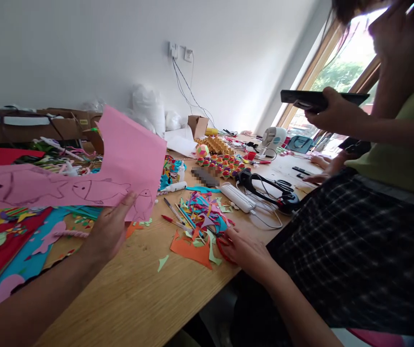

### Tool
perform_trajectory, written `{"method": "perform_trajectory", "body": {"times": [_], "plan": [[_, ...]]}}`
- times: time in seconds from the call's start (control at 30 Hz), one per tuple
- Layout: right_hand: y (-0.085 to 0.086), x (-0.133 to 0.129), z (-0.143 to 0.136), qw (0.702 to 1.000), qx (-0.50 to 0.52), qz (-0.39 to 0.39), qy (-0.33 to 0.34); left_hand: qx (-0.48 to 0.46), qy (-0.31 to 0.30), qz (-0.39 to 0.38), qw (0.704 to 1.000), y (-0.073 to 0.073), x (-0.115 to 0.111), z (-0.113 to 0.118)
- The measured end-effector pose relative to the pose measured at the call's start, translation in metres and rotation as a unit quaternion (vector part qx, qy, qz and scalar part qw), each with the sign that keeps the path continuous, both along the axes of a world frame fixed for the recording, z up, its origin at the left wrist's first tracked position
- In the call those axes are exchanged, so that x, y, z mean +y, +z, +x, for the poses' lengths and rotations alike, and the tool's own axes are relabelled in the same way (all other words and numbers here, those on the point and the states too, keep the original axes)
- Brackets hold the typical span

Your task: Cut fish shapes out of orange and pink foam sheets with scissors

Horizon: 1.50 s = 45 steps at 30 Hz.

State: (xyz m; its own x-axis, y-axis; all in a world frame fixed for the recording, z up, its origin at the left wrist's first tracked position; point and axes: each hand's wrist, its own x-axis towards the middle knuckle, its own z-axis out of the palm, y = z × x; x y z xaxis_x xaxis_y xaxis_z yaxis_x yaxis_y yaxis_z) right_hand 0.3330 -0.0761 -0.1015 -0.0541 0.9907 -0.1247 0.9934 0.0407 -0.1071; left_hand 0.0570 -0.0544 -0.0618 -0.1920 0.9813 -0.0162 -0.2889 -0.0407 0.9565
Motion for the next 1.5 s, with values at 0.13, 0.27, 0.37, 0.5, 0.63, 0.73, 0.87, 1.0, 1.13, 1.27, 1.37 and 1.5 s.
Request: {"method": "perform_trajectory", "body": {"times": [0.13, 0.27, 0.37, 0.5, 0.63, 0.73, 0.87, 1.0, 1.13, 1.27, 1.37, 1.5], "plan": [[-0.003, 0.003, 0.0, 0.998, -0.062, -0.023, 0.01, -0.046, 0.026, 0.029, 0.998, 0.007, 0.0, -0.001], [-0.003, 0.008, 0.0, 0.997, -0.063, -0.037, 0.0, -0.045, 0.018, 0.039, 0.998, 0.013, -0.004, -0.004], [0.002, 0.004, 0.007, 0.997, -0.052, -0.055, 0.01, -0.048, 0.032, 0.012, 0.998, 0.013, -0.002, -0.01], [0.012, -0.008, 0.014, 0.997, 0.009, -0.067, 0.023, -0.072, 0.067, -0.017, 0.995, 0.006, 0.007, -0.023], [0.018, -0.018, 0.014, 0.98, 0.194, -0.036, 0.009, -0.083, 0.039, -0.031, 0.995, 0.002, 0.01, -0.034], [0.018, -0.022, 0.001, 0.906, 0.415, -0.088, 0.02, -0.078, 0.0, -0.053, 0.996, 0.001, 0.007, -0.039], [0.013, -0.025, -0.034, 0.787, 0.594, -0.164, 0.011, -0.062, -0.054, -0.06, 0.995, 0.0, 0.001, -0.037], [0.009, -0.023, -0.065, 0.732, 0.656, -0.171, 0.068, -0.077, -0.062, -0.034, 0.994, 0.001, 0.002, -0.031], [0.003, -0.02, -0.083, 0.738, 0.648, -0.134, 0.131, -0.103, -0.037, -0.009, 0.994, 0.007, 0.005, -0.02], [-0.007, -0.017, -0.101, 0.739, 0.662, -0.065, 0.107, -0.121, 0.002, 0.021, 0.992, 0.013, 0.004, -0.006], [-0.01, -0.017, -0.117, 0.693, 0.713, -0.062, 0.084, -0.14, 0.031, 0.05, 0.988, 0.016, 0.002, 0.003], [-0.003, -0.012, -0.134, 0.63, 0.776, -0.009, 0.026, -0.162, 0.047, 0.075, 0.983, 0.016, -0.002, 0.011]]}}
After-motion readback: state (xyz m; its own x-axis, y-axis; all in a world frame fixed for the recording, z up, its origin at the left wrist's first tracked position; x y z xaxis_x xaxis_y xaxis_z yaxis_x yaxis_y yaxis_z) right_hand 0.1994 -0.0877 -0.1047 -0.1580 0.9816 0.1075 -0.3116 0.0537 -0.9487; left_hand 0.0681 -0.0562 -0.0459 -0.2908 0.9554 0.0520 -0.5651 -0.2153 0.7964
